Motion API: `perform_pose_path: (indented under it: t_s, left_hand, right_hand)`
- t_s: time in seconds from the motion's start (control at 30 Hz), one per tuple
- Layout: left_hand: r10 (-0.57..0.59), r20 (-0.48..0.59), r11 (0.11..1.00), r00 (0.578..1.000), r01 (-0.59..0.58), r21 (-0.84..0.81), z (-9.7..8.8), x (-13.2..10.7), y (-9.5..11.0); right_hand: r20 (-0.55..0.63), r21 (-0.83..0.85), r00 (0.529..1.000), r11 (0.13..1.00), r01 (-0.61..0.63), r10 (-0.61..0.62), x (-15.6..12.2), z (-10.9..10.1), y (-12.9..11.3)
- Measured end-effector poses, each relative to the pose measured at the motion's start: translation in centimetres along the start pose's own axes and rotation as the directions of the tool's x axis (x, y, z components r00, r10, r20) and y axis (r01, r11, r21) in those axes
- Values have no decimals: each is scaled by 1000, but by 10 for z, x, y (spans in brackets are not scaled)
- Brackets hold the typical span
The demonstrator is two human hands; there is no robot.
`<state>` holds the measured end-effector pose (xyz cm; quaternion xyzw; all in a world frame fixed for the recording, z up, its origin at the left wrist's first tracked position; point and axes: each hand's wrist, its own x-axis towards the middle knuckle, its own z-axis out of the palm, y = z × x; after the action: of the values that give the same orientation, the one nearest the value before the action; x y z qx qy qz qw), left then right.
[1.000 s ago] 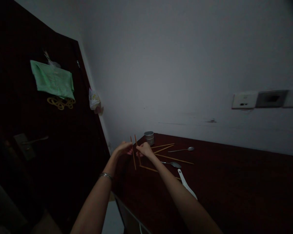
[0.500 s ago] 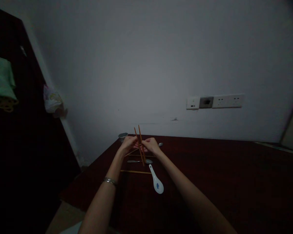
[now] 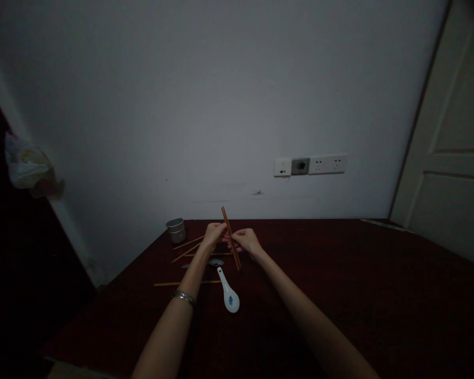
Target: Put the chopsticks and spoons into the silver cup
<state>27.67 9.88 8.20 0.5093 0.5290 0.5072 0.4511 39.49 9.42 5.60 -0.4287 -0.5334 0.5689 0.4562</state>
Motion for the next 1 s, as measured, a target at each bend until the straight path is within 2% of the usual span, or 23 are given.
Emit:
perform_pose_path:
  t_s: [0.3,0.53,0.83,1.0]
  left_hand:
    - [-60,35,998,998,61,-24,19,10,-12]
    - [-66,119,986,991,83,-143,31,16,-22]
    - [-122,180,963,976,161,-217,48,10,-25]
    - [-184,204,957,962,222,-184,69,5,-35]
  right_hand:
    - [3,81,1000,997,-3,3,-10,-21,6]
    - [22,129,1000,992,-4,1,-22,-38,4]
    - [-4,163,999,986,-41,43,-37,-53,16]
    - [24,133,994,985,-106,104,-50,-70,26]
